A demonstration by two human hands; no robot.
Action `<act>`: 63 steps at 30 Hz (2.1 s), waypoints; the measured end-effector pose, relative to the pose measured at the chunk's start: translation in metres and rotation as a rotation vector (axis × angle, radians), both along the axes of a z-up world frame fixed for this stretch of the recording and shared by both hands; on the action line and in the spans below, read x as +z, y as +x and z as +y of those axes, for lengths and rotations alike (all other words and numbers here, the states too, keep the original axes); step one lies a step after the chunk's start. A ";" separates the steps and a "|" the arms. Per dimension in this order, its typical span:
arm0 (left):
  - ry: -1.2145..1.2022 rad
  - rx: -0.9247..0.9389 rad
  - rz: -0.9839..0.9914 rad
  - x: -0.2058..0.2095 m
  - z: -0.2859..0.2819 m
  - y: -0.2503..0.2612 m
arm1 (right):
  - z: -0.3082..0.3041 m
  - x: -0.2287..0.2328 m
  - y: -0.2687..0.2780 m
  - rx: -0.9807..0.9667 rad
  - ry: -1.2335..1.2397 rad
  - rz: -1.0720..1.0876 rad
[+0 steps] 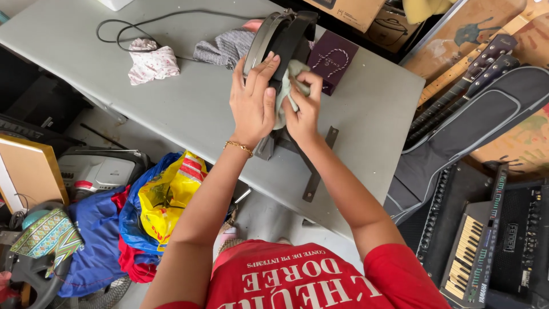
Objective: Cleaning an electronic drum pad with a cloth on a workbench.
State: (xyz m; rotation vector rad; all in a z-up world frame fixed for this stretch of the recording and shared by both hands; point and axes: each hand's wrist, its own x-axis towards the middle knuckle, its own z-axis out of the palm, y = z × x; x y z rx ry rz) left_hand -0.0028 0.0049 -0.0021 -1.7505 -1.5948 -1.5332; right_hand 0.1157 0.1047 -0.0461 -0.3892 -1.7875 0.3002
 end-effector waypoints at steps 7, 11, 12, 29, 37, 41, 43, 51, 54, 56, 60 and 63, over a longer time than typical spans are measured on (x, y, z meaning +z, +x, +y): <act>-0.015 -0.030 -0.002 0.000 0.002 -0.002 | 0.014 0.032 0.005 -0.063 0.000 -0.072; 0.005 -0.039 -0.003 0.002 0.000 -0.003 | -0.008 -0.008 0.002 -0.036 -0.006 -0.007; 0.012 -0.036 -0.002 0.002 -0.001 -0.002 | -0.016 -0.026 0.003 0.020 -0.029 0.019; 0.018 0.001 0.016 -0.009 0.001 -0.003 | -0.018 -0.054 -0.026 -0.039 -0.097 0.180; 0.050 -0.006 0.002 -0.011 0.004 -0.006 | 0.081 -0.100 -0.051 0.011 -0.634 0.495; 0.044 0.003 0.000 -0.013 0.004 -0.003 | -0.033 -0.058 -0.038 0.074 -0.437 0.373; 0.050 0.017 -0.005 -0.012 0.004 -0.001 | -0.026 -0.040 -0.033 0.068 -0.294 0.274; 0.069 0.001 -0.004 -0.013 0.002 -0.004 | -0.006 -0.020 -0.042 -0.007 -0.233 0.287; 0.066 -0.008 0.005 -0.005 0.001 0.000 | 0.008 0.015 -0.035 -0.096 -0.077 0.238; 0.059 -0.005 0.000 -0.008 -0.001 0.001 | 0.046 0.008 -0.031 -0.029 -0.101 0.228; 0.041 -0.005 -0.006 -0.004 0.000 0.001 | 0.117 -0.037 -0.035 0.086 -0.285 0.372; 0.057 0.001 0.010 -0.007 0.000 -0.001 | 0.130 -0.055 -0.043 0.175 -0.395 0.520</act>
